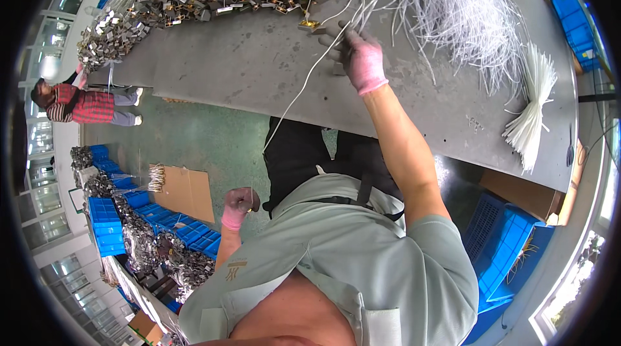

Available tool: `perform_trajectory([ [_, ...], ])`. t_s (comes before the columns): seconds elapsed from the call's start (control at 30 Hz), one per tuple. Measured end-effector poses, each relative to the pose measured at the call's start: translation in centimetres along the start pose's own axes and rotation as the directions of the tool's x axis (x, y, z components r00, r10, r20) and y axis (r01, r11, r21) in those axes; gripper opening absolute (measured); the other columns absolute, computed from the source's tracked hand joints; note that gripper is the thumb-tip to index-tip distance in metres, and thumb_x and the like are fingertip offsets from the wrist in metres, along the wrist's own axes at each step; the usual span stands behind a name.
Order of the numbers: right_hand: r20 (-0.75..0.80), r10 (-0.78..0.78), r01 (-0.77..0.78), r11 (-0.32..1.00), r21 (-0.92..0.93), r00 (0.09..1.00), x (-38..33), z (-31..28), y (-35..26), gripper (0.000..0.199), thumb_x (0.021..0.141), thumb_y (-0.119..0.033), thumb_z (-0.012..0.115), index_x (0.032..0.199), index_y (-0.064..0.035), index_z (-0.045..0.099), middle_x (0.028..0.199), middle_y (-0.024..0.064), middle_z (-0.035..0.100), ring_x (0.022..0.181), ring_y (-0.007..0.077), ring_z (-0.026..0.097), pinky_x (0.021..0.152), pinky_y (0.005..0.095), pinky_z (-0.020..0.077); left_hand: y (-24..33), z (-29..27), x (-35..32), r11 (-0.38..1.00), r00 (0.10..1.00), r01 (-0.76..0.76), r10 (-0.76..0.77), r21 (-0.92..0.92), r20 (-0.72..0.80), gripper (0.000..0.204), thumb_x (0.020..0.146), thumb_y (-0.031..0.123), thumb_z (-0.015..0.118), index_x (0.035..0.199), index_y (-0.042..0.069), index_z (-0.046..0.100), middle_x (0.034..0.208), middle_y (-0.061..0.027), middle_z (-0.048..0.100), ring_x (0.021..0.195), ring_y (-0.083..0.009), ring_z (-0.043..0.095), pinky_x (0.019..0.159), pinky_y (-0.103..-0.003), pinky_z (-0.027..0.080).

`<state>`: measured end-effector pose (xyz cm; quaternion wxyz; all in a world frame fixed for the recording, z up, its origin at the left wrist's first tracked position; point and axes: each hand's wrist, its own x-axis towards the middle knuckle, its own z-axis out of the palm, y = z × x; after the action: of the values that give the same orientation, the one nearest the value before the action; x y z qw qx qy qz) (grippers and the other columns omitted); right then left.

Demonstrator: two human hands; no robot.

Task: Bundling and securing thin wires or components into a larger harness assembly at a workstation.

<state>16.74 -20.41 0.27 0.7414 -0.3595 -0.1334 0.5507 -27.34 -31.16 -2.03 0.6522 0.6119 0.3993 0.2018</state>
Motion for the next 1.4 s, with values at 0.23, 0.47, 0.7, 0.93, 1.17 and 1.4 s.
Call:
perform_trajectory([
  [0.23, -0.109, -0.165, 0.162, 0.986, -0.035, 0.980, 1.1, -0.7, -3.1, 0.038, 0.098, -0.019, 0.047, 0.127, 0.0053, 0.043, 0.112, 0.0208, 0.060, 0.099, 0.0344, 0.064, 0.078, 0.0399, 0.0526, -1.1, 0.0, 0.4, 0.961, 0.970, 0.207, -0.177, 0.184, -0.167, 0.023, 0.076, 0.019, 0.054, 0.061, 0.001, 0.054, 0.054, -0.0070, 0.055, 0.049, -0.0128, 0.050, 0.046, -0.028, 0.037],
  [0.47, -0.154, -0.160, 0.160, 0.987, -0.015, 0.975, 1.2, -1.3, -3.2, 0.036, 0.097, -0.019, 0.048, 0.124, 0.0046, 0.045, 0.107, 0.0187, 0.063, 0.089, 0.0305, 0.066, 0.072, 0.0350, 0.0522, -2.6, -0.7, 0.9, 0.946, 0.953, 0.235, -0.179, 0.224, -0.244, 0.019, 0.074, 0.011, 0.056, 0.059, 0.000, 0.059, 0.053, -0.0042, 0.058, 0.046, -0.0107, 0.050, 0.045, -0.025, 0.039],
  [0.7, 0.022, 0.101, -0.098, 0.990, -0.102, 0.995, -1.3, 0.2, -1.5, 0.034, 0.096, -0.021, 0.052, 0.119, 0.0047, 0.051, 0.097, 0.0167, 0.066, 0.082, 0.0279, 0.067, 0.067, 0.0308, 0.0521, -1.0, 0.7, 2.9, 0.906, 0.874, 0.372, -0.268, 0.201, -0.406, 0.037, 0.081, 0.024, 0.064, 0.055, 0.000, 0.054, 0.052, -0.0065, 0.057, 0.045, -0.0119, 0.050, 0.045, -0.027, 0.039],
  [0.93, 0.033, -0.172, 0.175, 0.971, -0.165, 0.985, -1.0, 1.5, -5.4, 0.032, 0.098, -0.019, 0.050, 0.116, 0.0068, 0.053, 0.109, 0.0167, 0.064, 0.093, 0.0221, 0.064, 0.074, 0.0280, 0.0489, -1.3, 2.7, 7.6, 0.875, 0.792, 0.432, -0.254, 0.216, -0.555, 0.049, 0.080, 0.038, 0.073, 0.054, 0.002, 0.050, 0.050, -0.0060, 0.053, 0.040, -0.0128, 0.049, 0.041, -0.030, 0.039],
  [1.17, 0.121, 0.062, 0.038, 0.727, -0.685, 0.991, -6.6, 5.1, -1.0, 0.023, 0.092, -0.019, 0.060, 0.099, 0.0016, 0.066, 0.075, 0.0038, 0.063, 0.064, 0.0090, 0.058, 0.058, 0.0234, 0.0461, 2.9, 5.8, 15.2, 0.964, 0.882, 0.225, -0.140, 0.142, -0.451, 0.046, 0.085, 0.042, 0.066, 0.064, 0.002, 0.055, 0.054, -0.0042, 0.053, 0.042, -0.0123, 0.050, 0.040, -0.030, 0.039],
  [1.4, 0.153, 0.030, 0.089, 0.701, -0.708, 0.988, -7.5, 2.9, 2.9, 0.022, 0.091, -0.021, 0.062, 0.094, 0.0005, 0.068, 0.067, 0.0021, 0.061, 0.059, 0.0070, 0.056, 0.055, 0.0231, 0.0449, 7.9, 9.2, 22.3, 0.985, 0.949, 0.056, -0.103, -0.164, -0.296, 0.044, 0.096, 0.045, 0.049, 0.088, 0.003, 0.057, 0.068, -0.0056, 0.060, 0.049, -0.0119, 0.053, 0.040, -0.027, 0.041],
])
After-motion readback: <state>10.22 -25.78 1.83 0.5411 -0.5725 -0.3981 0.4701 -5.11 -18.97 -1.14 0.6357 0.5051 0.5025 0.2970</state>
